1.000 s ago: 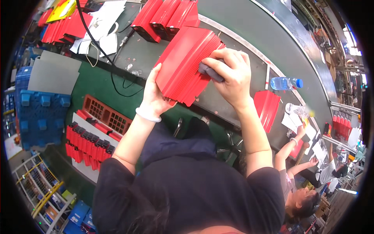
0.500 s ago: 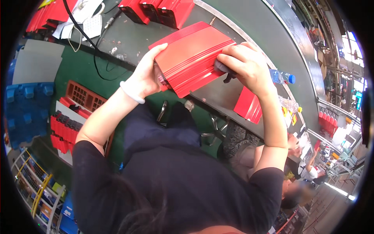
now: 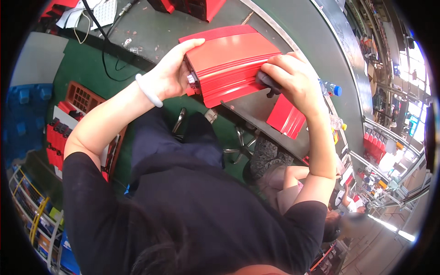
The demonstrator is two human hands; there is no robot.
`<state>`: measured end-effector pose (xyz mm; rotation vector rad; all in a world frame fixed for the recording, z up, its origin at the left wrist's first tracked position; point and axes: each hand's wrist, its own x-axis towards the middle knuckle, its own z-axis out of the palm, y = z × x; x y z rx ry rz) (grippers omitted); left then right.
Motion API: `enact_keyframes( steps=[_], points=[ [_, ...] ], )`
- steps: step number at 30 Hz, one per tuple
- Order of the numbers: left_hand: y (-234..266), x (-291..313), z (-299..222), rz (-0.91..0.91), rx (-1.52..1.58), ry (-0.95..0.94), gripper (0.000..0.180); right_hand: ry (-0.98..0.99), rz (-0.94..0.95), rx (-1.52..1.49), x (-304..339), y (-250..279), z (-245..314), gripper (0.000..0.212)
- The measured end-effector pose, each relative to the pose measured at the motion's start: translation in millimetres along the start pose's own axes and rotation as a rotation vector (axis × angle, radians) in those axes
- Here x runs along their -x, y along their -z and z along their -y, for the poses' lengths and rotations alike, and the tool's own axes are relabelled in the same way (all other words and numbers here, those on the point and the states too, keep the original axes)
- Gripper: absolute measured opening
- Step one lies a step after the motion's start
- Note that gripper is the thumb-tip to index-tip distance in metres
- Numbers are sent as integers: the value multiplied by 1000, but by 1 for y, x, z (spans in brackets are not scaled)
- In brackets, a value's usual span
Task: Clean and inspect red electronic power inverter cases at an assembly line.
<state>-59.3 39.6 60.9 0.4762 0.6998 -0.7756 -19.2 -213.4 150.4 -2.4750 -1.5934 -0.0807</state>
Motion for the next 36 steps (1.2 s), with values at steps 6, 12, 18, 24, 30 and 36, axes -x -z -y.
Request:
enact_keyframes(
  steps=[6,12,18,24,30,36],
  points=[
    [4,-4,3,13,7,22,37,-25,52,37,-1,-4,15,23],
    [10,-4,2,-33,-27,11,37,-31,28,48,11,-15,11,16],
    [16,-6,3,-119,-14,78,39,-638,-301,-195,64,-32,-4,31],
    [16,-25,10,-174,-95,189,38,-762,-190,-651,76,-60,5,83],
    [19,-61,18,-164,-168,260,38,-510,-118,-233,67,-90,-1,75],
    [16,-86,16,83,-275,243,47,-837,-264,-416,94,-122,-1,59]
  ],
)
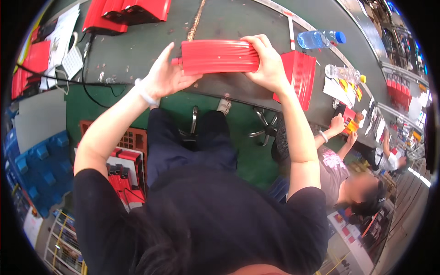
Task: Clean and inspect red electronic power inverter cases at an assembly line.
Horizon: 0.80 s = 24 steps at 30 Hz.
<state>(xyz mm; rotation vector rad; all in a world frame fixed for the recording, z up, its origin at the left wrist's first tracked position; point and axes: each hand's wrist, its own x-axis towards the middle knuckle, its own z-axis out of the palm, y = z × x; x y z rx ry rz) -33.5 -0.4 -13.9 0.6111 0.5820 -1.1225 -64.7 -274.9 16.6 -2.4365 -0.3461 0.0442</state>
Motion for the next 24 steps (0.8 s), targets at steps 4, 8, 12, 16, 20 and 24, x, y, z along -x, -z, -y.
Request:
enact_keyframes(
  steps=[4,8,12,16,20,24],
  points=[
    [51,20,24,95,-431,132,49,-146,-178,-104,17,-4,-18,60],
    [152,32,116,-46,-1280,101,30,-271,-195,-112,13,-2,-16,62],
    [228,34,196,-162,-1939,29,25,-384,-183,-39,7,2,-18,62],
    [236,38,212,-186,-1899,-118,19,-396,-165,-20,5,4,-21,65],
    [205,47,199,-320,-1689,229,25,-455,-167,-25,10,5,-28,67],
    [186,86,182,280,-1344,470,30,-497,-138,-7,12,7,-26,67]
  ],
)
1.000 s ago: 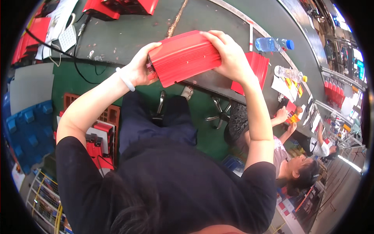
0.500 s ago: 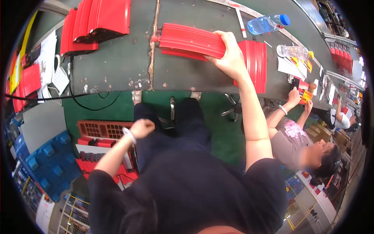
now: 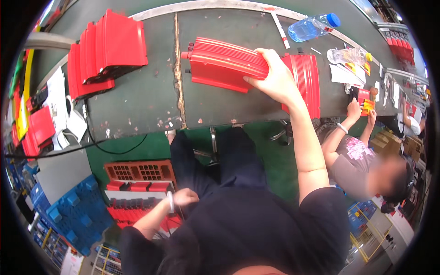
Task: Clean and inspect red electronic power inverter cases at an assembly line.
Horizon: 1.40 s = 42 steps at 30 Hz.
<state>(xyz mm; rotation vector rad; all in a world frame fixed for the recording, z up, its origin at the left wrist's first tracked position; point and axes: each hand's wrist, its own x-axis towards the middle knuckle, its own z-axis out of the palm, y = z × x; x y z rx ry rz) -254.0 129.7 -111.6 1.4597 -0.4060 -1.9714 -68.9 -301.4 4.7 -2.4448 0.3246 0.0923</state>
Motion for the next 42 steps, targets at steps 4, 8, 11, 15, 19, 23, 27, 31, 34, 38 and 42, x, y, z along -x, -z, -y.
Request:
enact_keyframes(
  steps=[4,8,11,15,19,23,27,31,34,38,42],
  points=[
    [-22,-94,-12,-14,-12,-155,39,-17,36,0,1,3,7,67],
    [-88,-222,-10,-517,48,-490,44,-53,72,-24,0,4,13,66],
    [-79,-233,-28,-235,7,-302,26,-18,42,15,1,4,12,65],
    [-114,-232,-6,30,480,-418,8,-33,35,23,1,3,13,65],
    [-86,-156,-56,440,702,-334,21,-14,30,38,0,4,12,64],
    [-78,-197,7,152,558,-203,23,27,23,70,0,9,14,63],
    [-19,-198,21,-804,-252,41,52,25,8,95,0,6,7,62],
    [0,-261,129,-191,-437,153,76,23,10,88,0,5,10,61],
    [10,-270,141,37,-379,148,78,3,22,67,1,4,12,61],
    [22,-275,139,62,-467,140,72,-40,49,-2,1,6,15,61],
    [48,-274,147,35,-509,111,66,-90,44,3,2,6,17,61]
  ],
)
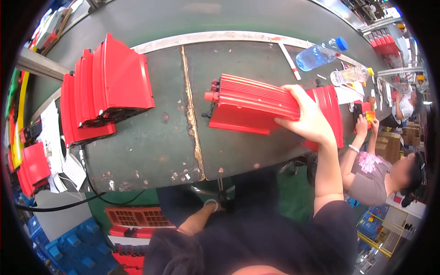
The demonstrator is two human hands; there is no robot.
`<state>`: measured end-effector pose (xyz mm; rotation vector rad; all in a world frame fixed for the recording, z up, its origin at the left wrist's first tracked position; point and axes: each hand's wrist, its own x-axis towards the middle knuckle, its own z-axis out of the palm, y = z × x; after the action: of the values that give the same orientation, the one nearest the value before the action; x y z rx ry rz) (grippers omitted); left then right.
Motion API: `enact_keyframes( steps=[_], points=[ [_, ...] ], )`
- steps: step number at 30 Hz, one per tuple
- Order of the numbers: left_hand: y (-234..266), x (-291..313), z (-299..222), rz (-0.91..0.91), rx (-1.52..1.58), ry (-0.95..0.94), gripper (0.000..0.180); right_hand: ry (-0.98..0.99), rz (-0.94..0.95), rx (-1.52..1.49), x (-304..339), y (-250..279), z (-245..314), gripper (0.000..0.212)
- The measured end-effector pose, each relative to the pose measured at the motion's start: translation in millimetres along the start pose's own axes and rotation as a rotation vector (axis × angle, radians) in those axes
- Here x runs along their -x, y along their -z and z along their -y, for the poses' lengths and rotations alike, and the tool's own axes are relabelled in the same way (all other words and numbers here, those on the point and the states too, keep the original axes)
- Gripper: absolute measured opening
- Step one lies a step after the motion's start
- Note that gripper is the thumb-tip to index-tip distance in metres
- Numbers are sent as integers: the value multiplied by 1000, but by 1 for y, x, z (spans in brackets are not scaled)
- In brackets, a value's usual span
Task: Clean and inspect red electronic power inverter cases at an assembly line.
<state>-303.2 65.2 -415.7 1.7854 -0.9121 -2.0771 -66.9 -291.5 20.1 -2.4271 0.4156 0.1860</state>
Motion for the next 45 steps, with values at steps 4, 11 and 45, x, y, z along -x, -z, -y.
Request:
enact_keyframes(
  steps=[4,11,45],
  points=[
    [8,-41,63,-398,-160,-322,58,65,-5,50,-7,6,-1,66],
    [136,89,6,-298,-233,163,73,83,-72,149,-4,-5,-7,72],
    [393,244,-243,-1185,473,-1093,50,429,-1314,-66,-1,-124,-49,18]
  ],
)
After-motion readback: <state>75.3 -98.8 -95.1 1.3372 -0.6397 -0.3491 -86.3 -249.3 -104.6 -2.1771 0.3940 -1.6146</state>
